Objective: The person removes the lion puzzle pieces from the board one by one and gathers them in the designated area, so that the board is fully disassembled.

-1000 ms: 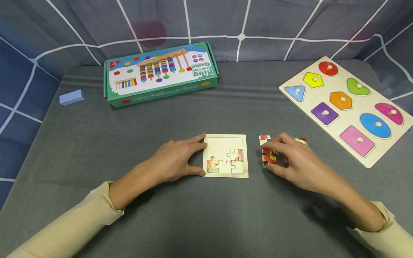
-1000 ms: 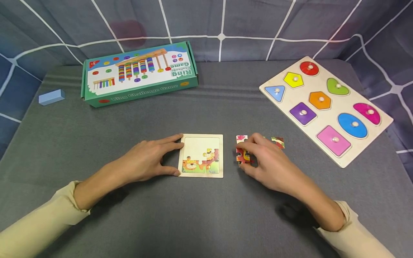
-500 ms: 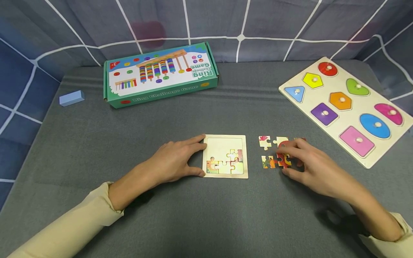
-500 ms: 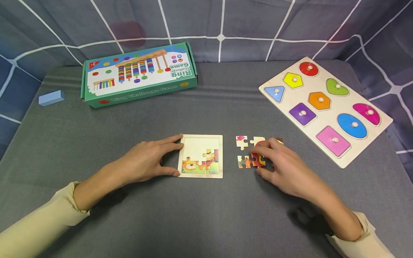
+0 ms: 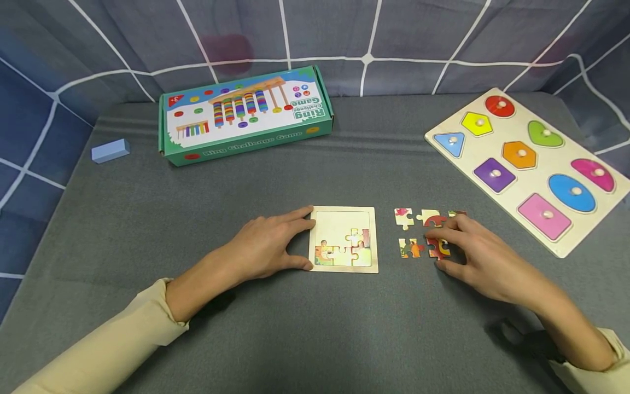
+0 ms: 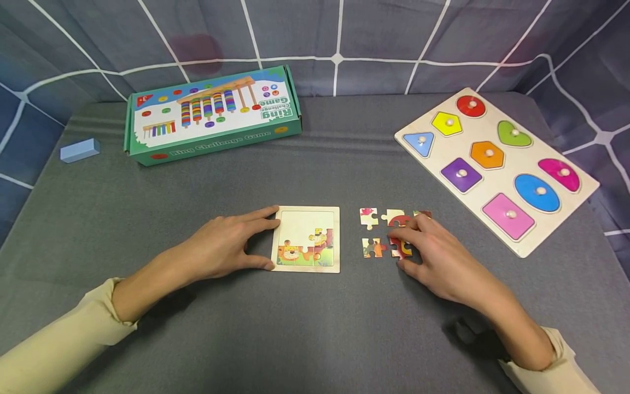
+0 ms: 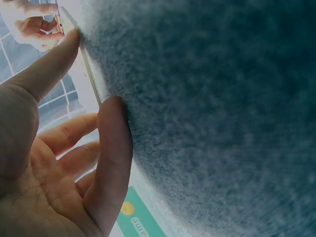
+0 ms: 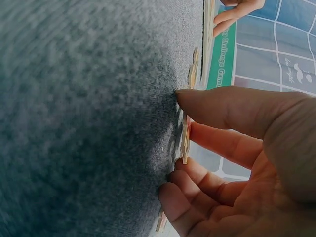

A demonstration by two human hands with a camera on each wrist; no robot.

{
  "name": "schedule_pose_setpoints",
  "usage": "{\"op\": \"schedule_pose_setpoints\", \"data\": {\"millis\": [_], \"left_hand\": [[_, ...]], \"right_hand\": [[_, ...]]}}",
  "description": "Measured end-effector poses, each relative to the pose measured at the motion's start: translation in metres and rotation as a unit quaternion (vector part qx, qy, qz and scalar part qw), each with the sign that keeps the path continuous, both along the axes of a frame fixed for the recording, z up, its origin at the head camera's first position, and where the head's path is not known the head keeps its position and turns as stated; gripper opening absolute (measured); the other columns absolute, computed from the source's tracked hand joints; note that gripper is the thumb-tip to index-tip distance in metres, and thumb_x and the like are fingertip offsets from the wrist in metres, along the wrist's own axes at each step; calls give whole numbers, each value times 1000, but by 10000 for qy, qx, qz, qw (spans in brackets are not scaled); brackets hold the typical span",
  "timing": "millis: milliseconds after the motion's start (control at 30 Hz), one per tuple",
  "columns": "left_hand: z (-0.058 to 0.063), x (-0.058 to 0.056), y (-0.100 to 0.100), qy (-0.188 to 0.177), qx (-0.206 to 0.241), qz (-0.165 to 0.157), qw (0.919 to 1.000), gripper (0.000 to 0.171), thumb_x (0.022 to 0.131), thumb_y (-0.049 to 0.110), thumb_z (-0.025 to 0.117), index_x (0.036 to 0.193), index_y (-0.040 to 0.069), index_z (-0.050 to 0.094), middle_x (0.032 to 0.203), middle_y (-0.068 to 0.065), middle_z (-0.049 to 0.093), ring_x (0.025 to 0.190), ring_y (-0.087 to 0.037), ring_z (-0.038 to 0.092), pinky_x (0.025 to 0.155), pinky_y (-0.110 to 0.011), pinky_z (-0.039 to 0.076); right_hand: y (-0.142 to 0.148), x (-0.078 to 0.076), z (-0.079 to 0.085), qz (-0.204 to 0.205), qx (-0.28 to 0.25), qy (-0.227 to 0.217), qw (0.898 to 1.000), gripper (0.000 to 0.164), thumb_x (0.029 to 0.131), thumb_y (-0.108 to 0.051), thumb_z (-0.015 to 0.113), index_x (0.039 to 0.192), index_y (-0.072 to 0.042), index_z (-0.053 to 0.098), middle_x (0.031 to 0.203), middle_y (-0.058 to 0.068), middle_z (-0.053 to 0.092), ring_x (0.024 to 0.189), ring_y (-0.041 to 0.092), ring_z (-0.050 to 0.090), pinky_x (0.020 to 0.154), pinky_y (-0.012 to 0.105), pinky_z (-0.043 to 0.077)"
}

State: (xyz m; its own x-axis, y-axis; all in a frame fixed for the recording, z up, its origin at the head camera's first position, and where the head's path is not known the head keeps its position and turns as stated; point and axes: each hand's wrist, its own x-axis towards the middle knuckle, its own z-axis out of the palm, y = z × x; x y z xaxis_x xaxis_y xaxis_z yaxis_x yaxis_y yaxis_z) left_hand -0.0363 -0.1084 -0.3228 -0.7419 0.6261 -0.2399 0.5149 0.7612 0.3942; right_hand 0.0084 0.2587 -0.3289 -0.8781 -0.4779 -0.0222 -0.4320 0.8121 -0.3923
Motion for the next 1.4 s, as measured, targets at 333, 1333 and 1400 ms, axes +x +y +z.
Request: {"op": "schedule_pose_setpoints", "data": {"millis": [333,1333,1400], "left_hand": [[0,0,0,4,2,-11,10000,77,78,48,81,141,11,56,156,-6,37,115,-29,61,84,-53,50],[1,0,0,19,-51,-5,10000,77,78,48,81,141,12,56,155,-5,38,117,-28,60,85,-54,49],[1,-1,0,12,-47,-7,10000,77,78,48,81,141,12,56,155,-5,38,117,-28,60,85,-53,49]], "right_hand": [[0,0,3,-94,112,-359,9992,55,75,-9,84,127,-11,66,106,3,52,91,19,48,71,39,40],[-34,-7,21,223,-283,-9,9994,42,81,-9,81,121,-9,68,112,3,59,85,15,56,69,38,46],[-45,-9,20,335,-385,-20,9987,41,81,-9,80,121,-8,68,113,4,59,80,14,54,69,36,45]]}}
